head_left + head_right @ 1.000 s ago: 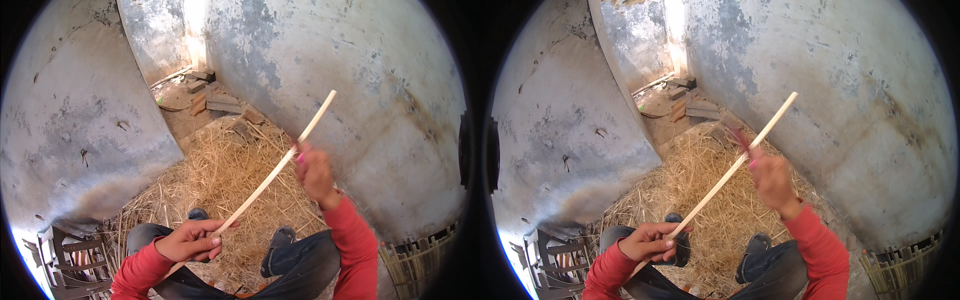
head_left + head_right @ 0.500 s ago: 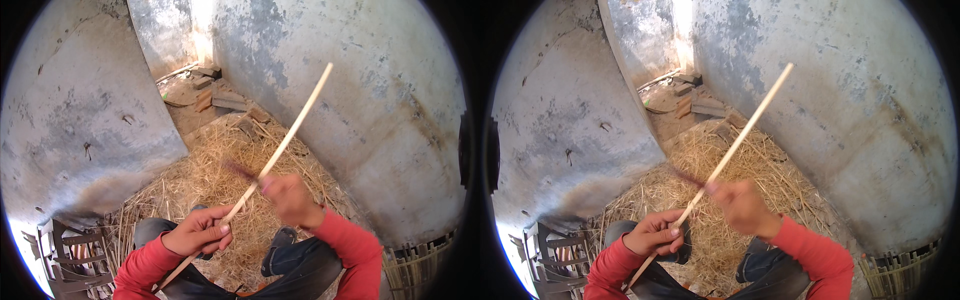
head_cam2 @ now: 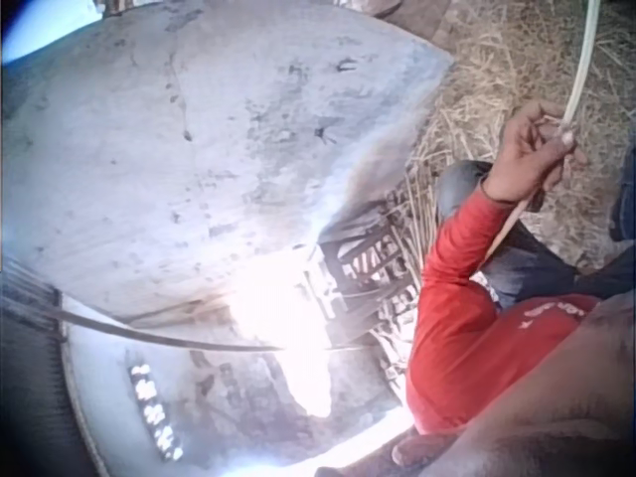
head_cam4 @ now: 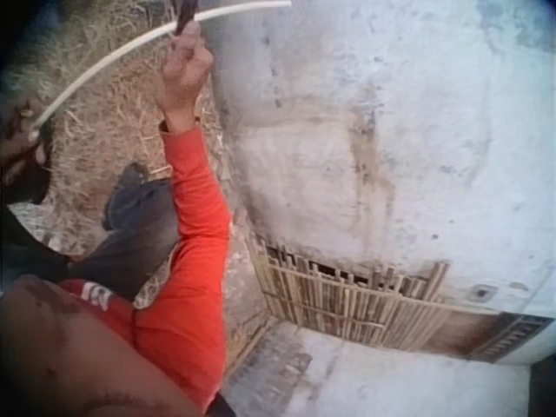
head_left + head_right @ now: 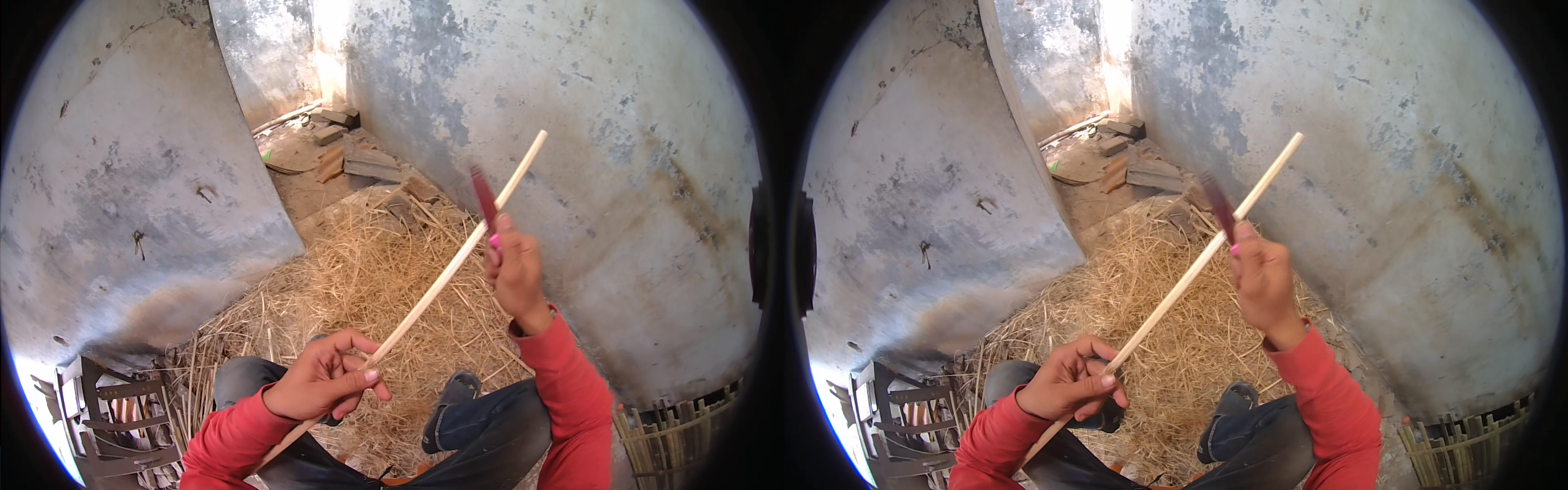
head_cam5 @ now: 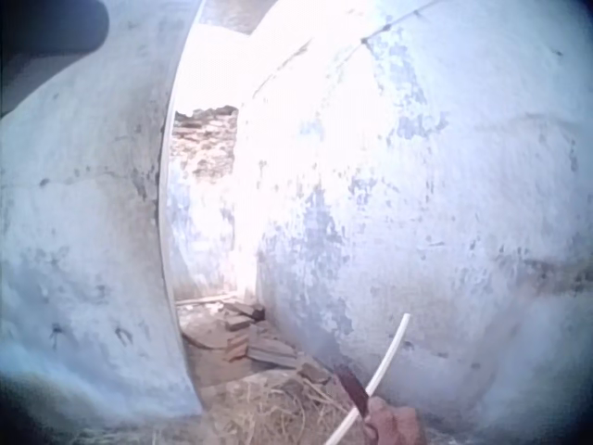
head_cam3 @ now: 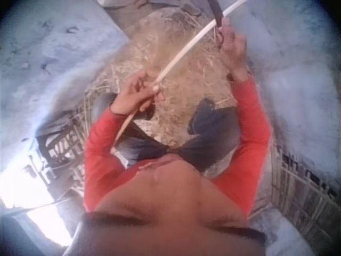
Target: The person is shaving a thin wooden stick using a utility knife, removing thin layers of wood from one end of the stick while sitting in a cluttered workspace.
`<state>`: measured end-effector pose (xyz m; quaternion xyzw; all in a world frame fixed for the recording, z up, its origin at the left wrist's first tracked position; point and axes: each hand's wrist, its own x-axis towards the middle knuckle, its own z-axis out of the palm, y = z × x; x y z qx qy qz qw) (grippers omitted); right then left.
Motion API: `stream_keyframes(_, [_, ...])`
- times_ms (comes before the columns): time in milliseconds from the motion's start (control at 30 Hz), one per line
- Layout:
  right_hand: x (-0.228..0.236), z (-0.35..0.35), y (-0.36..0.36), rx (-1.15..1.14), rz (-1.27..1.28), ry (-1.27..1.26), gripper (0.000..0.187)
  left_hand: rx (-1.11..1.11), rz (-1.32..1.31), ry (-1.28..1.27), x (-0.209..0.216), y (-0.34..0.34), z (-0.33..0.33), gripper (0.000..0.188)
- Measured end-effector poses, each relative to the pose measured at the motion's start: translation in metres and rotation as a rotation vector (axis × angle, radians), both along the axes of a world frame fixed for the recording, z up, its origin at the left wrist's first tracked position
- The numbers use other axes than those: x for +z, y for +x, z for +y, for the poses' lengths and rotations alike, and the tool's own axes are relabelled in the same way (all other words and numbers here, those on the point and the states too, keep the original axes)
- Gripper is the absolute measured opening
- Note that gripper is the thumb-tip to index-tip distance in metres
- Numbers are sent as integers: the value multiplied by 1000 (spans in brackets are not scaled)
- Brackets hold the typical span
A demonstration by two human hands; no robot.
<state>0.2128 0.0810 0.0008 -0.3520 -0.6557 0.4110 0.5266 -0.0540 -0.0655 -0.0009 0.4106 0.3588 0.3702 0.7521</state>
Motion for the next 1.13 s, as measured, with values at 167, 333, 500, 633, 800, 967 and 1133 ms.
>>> stream_keyframes(167, [10, 2, 13, -84, 100, -175, 56, 8, 3, -56, 3, 3, -1, 23])
stream_keyframes(333, [-3, -15, -2, 48, -29, -153, 51, 56, -1, -1, 0, 3, 0, 26])
stream_keyframes(500, [0, -57, -33, 256, -302, 4, 35, 81, 25, -3, 2, 7, 6, 24])
stream_keyframes(633, [1, -52, -40, 225, -253, 75, 33, 110, -26, -4, 6, 4, 4, 24])
stream_keyframes(800, [14, -16, -10, -9, -55, -19, 32, 70, -69, -33, 4, 0, 3, 23])
stream_keyframes(967, [11, -6, 1, -168, -40, 47, 27, 26, -89, -82, 5, -4, 2, 23])
stream_keyframes(1133, [11, -8, -3, -323, -43, 369, 48, -13, -128, -110, 5, -7, 3, 23])
